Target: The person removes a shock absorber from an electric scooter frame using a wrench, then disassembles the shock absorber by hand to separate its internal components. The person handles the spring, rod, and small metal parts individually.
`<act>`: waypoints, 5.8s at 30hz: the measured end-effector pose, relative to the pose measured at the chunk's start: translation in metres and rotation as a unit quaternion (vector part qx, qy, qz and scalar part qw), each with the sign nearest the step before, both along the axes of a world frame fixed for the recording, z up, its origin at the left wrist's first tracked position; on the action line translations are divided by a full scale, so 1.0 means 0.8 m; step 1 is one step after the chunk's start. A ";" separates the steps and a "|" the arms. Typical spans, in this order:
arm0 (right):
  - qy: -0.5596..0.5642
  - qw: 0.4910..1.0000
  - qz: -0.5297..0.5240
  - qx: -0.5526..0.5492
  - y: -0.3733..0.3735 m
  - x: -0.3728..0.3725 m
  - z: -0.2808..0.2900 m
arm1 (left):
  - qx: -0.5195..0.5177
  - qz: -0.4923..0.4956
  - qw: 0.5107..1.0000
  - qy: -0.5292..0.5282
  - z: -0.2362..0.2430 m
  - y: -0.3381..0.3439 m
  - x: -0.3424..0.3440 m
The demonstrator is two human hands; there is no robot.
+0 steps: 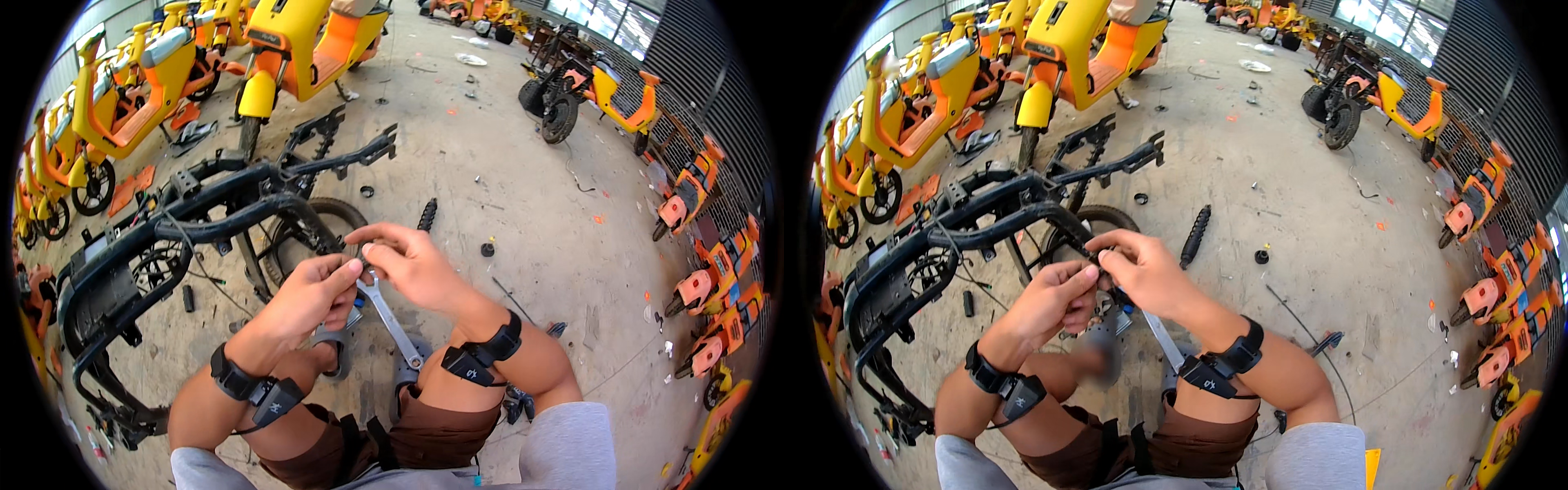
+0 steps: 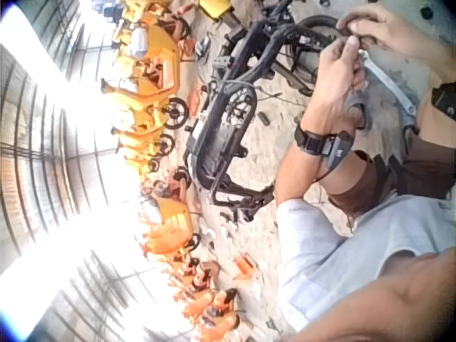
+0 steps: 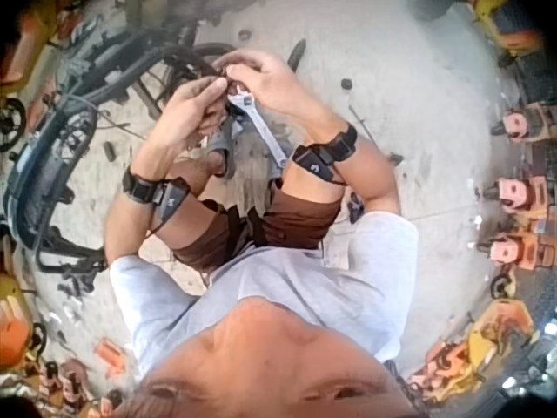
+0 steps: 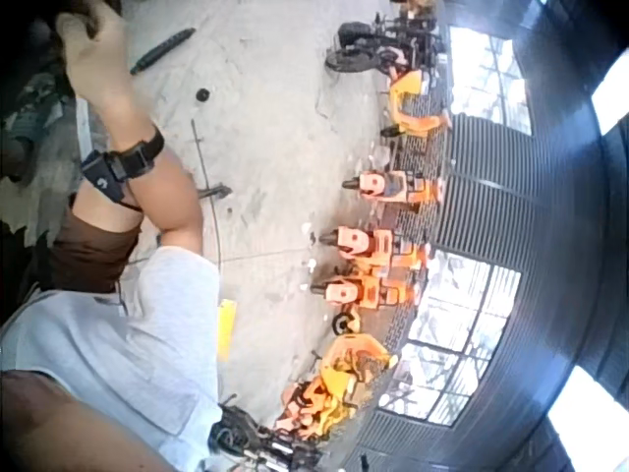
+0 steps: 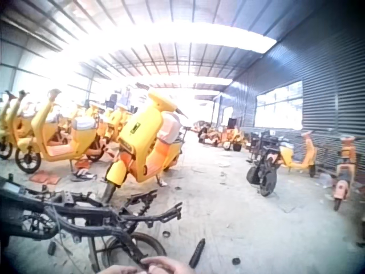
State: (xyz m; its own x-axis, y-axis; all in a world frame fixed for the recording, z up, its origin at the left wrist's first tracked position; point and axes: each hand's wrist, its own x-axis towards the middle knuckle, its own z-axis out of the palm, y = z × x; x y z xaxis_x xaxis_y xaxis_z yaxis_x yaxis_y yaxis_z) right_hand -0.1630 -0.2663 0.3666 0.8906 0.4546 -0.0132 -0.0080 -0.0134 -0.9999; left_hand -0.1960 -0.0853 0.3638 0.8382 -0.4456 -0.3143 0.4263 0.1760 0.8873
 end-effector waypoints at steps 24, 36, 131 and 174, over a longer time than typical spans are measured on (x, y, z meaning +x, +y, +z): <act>0.061 0.998 0.018 0.029 -0.005 0.000 -0.001 | 0.034 0.018 0.999 -0.030 -0.001 0.002 0.002; 0.189 0.981 0.031 0.019 -0.011 -0.002 0.013 | 0.093 0.010 0.989 -0.113 -0.001 -0.008 -0.006; 0.270 0.958 0.091 0.041 -0.012 -0.002 0.007 | 0.275 0.015 0.920 -0.278 0.002 -0.009 -0.009; -0.072 0.996 0.012 0.042 -0.002 -0.005 0.000 | -0.018 0.025 0.997 0.074 0.025 0.003 -0.001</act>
